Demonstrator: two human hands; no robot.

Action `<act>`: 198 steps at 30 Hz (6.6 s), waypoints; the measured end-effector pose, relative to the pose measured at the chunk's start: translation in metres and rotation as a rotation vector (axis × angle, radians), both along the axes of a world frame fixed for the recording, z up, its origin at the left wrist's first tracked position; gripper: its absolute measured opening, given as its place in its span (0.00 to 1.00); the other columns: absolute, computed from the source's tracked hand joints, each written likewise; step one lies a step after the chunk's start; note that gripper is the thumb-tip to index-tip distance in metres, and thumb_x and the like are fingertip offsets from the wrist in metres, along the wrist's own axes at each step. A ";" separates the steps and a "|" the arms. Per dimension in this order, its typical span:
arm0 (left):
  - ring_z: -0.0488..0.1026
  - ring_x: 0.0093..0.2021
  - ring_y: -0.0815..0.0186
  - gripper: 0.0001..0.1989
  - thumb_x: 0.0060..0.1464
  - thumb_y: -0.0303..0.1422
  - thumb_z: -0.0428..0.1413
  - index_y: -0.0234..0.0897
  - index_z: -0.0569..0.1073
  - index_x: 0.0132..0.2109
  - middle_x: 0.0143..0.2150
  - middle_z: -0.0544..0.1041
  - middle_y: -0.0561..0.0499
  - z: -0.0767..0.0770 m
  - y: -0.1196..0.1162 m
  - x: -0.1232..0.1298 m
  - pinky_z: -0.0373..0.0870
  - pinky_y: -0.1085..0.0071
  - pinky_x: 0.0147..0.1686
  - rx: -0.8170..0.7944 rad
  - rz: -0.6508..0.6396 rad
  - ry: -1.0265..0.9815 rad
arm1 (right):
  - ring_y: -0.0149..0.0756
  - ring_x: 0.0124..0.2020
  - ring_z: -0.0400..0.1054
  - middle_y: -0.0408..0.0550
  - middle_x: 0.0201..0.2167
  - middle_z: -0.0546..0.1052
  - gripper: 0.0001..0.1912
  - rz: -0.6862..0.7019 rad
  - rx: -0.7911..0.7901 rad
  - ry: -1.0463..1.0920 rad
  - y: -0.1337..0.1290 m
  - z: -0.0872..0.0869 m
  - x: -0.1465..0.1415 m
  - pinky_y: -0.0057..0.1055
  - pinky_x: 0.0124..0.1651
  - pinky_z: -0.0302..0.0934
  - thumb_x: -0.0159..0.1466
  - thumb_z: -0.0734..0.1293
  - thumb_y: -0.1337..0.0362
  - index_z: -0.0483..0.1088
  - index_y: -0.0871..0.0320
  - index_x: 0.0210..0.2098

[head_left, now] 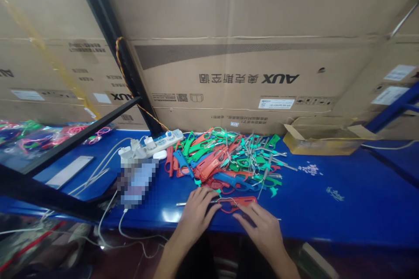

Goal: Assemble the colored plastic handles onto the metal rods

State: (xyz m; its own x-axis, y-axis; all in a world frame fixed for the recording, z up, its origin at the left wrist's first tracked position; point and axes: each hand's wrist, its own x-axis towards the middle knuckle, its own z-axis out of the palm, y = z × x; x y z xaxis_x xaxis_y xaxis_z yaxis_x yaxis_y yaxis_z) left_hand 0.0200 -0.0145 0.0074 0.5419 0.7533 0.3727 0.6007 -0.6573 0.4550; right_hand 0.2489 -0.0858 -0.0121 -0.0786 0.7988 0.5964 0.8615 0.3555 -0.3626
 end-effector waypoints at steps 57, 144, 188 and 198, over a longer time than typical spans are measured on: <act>0.76 0.44 0.58 0.06 0.65 0.27 0.56 0.40 0.74 0.39 0.40 0.80 0.51 0.006 0.007 0.040 0.66 0.62 0.45 -0.032 -0.012 -0.006 | 0.35 0.29 0.80 0.44 0.34 0.85 0.28 -0.010 -0.022 -0.100 0.004 0.003 -0.006 0.29 0.32 0.67 0.78 0.50 0.50 0.79 0.51 0.49; 0.76 0.47 0.59 0.09 0.69 0.39 0.54 0.42 0.76 0.48 0.45 0.80 0.48 0.025 -0.010 0.018 0.72 0.63 0.50 -0.114 0.010 -0.349 | 0.35 0.23 0.77 0.47 0.27 0.83 0.32 -0.226 -0.075 -0.058 -0.004 0.005 -0.002 0.27 0.26 0.63 0.76 0.50 0.44 0.80 0.55 0.49; 0.71 0.36 0.64 0.12 0.71 0.38 0.53 0.41 0.77 0.40 0.36 0.82 0.56 0.011 -0.005 -0.002 0.60 0.64 0.45 0.099 -0.013 -0.158 | 0.35 0.28 0.75 0.43 0.30 0.80 0.24 0.246 -0.155 -0.113 0.018 0.009 0.015 0.30 0.31 0.60 0.76 0.54 0.48 0.78 0.46 0.55; 0.68 0.40 0.61 0.09 0.69 0.37 0.55 0.41 0.77 0.41 0.38 0.80 0.54 0.016 0.004 -0.006 0.56 0.65 0.40 0.096 -0.028 0.058 | 0.36 0.30 0.76 0.43 0.31 0.82 0.16 0.276 -0.282 -0.041 0.021 0.012 0.016 0.28 0.35 0.64 0.73 0.62 0.51 0.78 0.42 0.54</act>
